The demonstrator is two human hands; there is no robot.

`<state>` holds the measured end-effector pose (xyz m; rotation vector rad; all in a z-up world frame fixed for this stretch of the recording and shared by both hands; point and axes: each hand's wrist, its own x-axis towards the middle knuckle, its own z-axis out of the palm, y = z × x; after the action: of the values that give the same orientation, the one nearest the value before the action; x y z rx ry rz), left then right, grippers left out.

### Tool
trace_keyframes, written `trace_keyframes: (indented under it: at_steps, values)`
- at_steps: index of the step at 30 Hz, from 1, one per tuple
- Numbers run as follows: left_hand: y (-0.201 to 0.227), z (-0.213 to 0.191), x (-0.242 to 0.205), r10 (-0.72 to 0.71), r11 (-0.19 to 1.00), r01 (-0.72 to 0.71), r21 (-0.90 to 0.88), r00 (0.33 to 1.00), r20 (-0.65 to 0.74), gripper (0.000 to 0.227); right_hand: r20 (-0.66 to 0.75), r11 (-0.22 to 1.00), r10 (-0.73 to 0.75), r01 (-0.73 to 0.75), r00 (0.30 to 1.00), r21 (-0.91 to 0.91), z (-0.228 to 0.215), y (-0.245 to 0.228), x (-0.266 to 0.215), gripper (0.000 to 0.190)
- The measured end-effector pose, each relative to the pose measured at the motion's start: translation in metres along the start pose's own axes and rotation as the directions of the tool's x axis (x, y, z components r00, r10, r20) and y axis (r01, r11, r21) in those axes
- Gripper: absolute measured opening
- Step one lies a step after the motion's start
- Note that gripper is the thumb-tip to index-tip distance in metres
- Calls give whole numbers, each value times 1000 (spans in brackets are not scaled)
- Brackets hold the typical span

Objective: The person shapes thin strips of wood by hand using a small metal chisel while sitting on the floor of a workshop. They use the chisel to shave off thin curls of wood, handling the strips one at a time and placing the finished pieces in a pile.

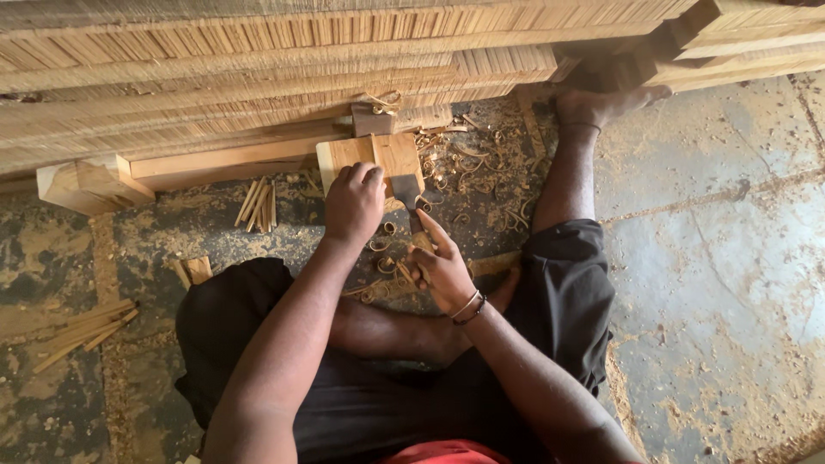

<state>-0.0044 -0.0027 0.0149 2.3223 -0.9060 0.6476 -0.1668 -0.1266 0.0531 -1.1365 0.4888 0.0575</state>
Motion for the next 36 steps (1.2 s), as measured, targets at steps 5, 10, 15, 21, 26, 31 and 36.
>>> trace_keyframes:
  at_steps: [5, 10, 15, 21, 26, 31, 36]
  values:
    - [34, -13, 1, 219, 841, -211, -499, 975, -43, 11, -35, 993, 34, -38, 999, -108, 2, 7, -12, 64]
    - [56, -13, -5, 303, 780, 24, -625, 859, 412, 37, 4, 983, 70, -69, 998, -170, 8, 26, -12, 13]
    - [49, -7, -1, 197, 741, 141, -657, 889, 413, 43, 2, 989, 54, -53, 999, -135, 14, 24, -7, 15]
    - [43, 0, 6, 169, 746, 181, -641, 880, 444, 39, -8, 995, 86, -86, 996, -51, 23, 23, 0, 16]
    - [39, 7, 12, 155, 776, 175, -606, 879, 452, 40, -49, 988, 102, -107, 994, -113, 17, 30, 13, 11]
    - [18, 28, 38, 113, 822, 262, -506, 795, 596, 52, -26, 993, 41, -44, 999, -113, 21, 18, 51, 12]
    - [-11, 56, 68, 60, 774, 228, -591, 903, 426, 52, -36, 994, 105, -105, 994, -7, 29, 2, 91, 32]
